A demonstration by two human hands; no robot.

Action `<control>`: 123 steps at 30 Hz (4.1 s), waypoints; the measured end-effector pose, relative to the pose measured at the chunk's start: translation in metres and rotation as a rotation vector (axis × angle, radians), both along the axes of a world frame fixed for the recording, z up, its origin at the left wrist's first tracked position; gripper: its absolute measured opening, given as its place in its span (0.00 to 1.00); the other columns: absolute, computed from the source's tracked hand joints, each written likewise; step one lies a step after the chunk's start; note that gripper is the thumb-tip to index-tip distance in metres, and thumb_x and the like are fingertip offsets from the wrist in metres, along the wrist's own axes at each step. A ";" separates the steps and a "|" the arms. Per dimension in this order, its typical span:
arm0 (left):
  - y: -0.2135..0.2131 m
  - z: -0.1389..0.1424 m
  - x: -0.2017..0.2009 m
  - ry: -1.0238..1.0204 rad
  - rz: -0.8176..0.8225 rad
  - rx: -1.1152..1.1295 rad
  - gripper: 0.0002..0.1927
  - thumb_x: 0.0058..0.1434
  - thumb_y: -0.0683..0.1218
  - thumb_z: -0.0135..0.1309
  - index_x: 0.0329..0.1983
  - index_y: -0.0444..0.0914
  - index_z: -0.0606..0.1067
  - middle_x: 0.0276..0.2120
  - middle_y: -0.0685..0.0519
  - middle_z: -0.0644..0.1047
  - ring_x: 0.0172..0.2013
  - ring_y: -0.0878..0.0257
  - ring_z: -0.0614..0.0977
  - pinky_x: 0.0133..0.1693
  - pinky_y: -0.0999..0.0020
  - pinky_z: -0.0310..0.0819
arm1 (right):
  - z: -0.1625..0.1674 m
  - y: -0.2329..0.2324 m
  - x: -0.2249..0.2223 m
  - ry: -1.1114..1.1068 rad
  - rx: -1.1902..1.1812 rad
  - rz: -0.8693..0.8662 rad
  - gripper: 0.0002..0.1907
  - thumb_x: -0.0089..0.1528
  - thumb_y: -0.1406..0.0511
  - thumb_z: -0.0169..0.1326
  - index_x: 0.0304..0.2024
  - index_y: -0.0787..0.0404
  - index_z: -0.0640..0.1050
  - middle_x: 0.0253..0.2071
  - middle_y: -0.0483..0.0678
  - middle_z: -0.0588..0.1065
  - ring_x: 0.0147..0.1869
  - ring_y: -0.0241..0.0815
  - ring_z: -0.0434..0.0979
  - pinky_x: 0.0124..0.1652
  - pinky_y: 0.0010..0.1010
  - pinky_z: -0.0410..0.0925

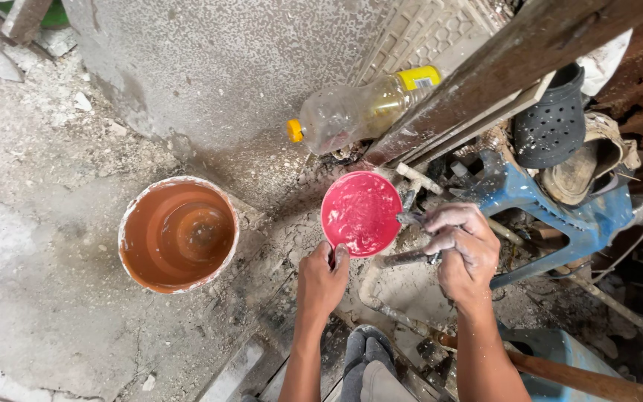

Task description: The person fills a plastic cup with water from a tap and pours it into a large bowl. They scoop gypsum casting powder by hand from a sack into the bowl, then knead and mix the powder and water together with their hand until a smooth slurry forms in the bowl.

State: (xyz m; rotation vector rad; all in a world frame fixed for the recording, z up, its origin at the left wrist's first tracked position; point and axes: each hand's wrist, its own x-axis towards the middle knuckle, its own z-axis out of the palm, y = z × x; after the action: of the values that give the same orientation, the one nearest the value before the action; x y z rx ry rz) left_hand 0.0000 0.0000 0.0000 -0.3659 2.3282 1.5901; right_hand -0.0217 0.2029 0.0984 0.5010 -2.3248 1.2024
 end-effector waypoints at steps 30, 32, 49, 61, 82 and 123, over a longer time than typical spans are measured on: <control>-0.209 -0.049 0.111 -0.195 0.931 -0.403 0.18 0.60 0.54 0.54 0.35 0.34 0.78 0.28 0.38 0.82 0.33 0.41 0.85 0.38 0.48 0.77 | -0.324 -0.289 -0.015 -1.520 -0.148 0.283 0.31 0.69 0.60 0.43 0.72 0.55 0.51 0.65 0.52 0.68 0.65 0.50 0.72 0.60 0.46 0.68; -0.214 -0.045 0.111 -0.239 0.963 -0.400 0.18 0.60 0.55 0.54 0.37 0.34 0.78 0.32 0.38 0.83 0.37 0.40 0.85 0.40 0.47 0.77 | -0.333 -0.295 -0.021 -1.573 -0.204 0.332 0.30 0.68 0.60 0.43 0.71 0.56 0.53 0.62 0.54 0.72 0.64 0.49 0.74 0.59 0.45 0.70; -0.204 -0.074 0.093 -0.419 0.928 -0.589 0.18 0.65 0.56 0.53 0.46 0.38 0.72 0.39 0.41 0.83 0.43 0.40 0.83 0.45 0.44 0.75 | -0.373 -0.259 -0.040 -1.700 -0.455 0.423 0.28 0.67 0.62 0.45 0.70 0.60 0.61 0.60 0.56 0.74 0.59 0.51 0.76 0.56 0.45 0.72; -0.196 -0.096 0.084 -0.359 0.868 -0.636 0.15 0.66 0.54 0.50 0.48 0.40 0.69 0.40 0.40 0.82 0.42 0.40 0.83 0.43 0.43 0.73 | -0.376 -0.220 -0.028 -1.519 -0.239 0.352 0.20 0.70 0.60 0.40 0.64 0.55 0.70 0.66 0.47 0.72 0.64 0.48 0.73 0.58 0.40 0.71; -0.141 -0.140 0.056 -0.112 0.739 -0.615 0.11 0.64 0.48 0.56 0.48 0.43 0.72 0.44 0.45 0.81 0.40 0.44 0.84 0.35 0.45 0.75 | -0.073 -0.035 0.085 -0.175 -0.167 0.370 0.10 0.72 0.68 0.46 0.50 0.62 0.79 0.53 0.57 0.80 0.59 0.50 0.82 0.57 0.42 0.75; 0.022 -0.029 0.012 -0.174 -0.218 -0.076 0.17 0.68 0.53 0.49 0.43 0.33 0.70 0.34 0.38 0.80 0.38 0.41 0.83 0.41 0.49 0.73 | -0.037 0.025 -0.009 -0.484 0.161 -0.127 0.17 0.73 0.60 0.44 0.59 0.57 0.77 0.53 0.52 0.81 0.55 0.46 0.81 0.54 0.35 0.70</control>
State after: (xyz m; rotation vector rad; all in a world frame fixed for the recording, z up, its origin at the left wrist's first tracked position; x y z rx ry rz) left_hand 0.0117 0.0223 -0.0286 -0.2460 2.2160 1.3170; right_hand -0.0307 0.2279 0.0614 0.1132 -2.8259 1.1806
